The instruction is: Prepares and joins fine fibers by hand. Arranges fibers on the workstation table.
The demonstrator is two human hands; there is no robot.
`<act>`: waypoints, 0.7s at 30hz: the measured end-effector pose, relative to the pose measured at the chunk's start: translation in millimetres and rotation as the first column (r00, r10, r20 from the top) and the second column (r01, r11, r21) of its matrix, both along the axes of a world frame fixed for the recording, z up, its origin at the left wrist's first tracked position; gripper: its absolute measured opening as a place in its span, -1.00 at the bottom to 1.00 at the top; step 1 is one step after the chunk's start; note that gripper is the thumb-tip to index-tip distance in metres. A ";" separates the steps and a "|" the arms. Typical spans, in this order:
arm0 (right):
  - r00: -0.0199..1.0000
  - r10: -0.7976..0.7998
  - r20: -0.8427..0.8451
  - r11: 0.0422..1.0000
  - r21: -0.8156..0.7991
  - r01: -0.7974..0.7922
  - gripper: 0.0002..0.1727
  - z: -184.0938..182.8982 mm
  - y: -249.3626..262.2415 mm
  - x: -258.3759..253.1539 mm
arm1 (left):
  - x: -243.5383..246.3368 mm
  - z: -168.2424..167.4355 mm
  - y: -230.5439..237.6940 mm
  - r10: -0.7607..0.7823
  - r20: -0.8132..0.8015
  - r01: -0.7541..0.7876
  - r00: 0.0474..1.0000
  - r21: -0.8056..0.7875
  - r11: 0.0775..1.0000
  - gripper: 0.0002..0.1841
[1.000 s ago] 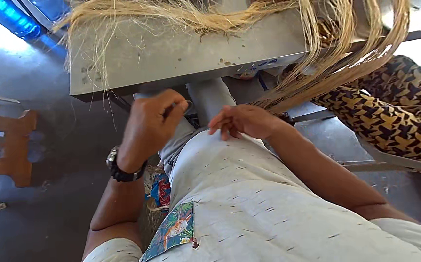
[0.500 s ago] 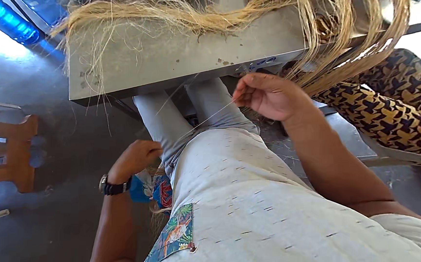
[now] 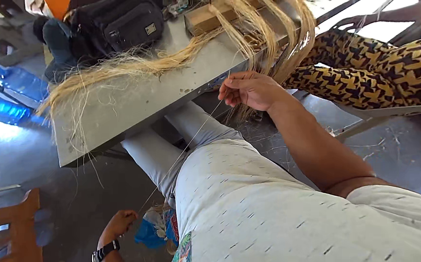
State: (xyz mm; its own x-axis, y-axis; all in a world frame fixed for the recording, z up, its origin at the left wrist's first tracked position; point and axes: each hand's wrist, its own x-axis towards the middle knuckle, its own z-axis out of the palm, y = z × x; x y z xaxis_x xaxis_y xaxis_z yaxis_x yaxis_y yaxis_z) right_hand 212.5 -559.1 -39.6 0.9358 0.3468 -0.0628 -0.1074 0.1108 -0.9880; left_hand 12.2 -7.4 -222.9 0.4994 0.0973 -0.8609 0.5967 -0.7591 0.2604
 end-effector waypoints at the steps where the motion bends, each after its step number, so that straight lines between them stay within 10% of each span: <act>1: 1.000 0.004 0.007 1.000 0.008 -0.004 -0.62 1.2 2.5 0.5 | -1.8 -3.4 2.7 0.004 -0.022 -0.004 1.000 0.014 1.000 -0.75; 21: 0.993 -0.110 0.030 0.967 0.232 0.100 -0.65 31.1 5.2 5.2 | -51.4 -49.7 30.2 0.235 -0.187 -0.230 0.954 0.046 0.972 -0.79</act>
State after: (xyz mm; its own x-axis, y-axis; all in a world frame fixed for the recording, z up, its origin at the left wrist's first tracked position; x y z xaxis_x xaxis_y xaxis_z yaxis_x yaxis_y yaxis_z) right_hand 217.7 -553.9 -8.4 0.9679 0.2470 0.0474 -0.0419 0.3441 -0.9380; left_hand -39.1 22.8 -272.7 0.2886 0.2123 -0.9336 0.7940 -0.5979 0.1094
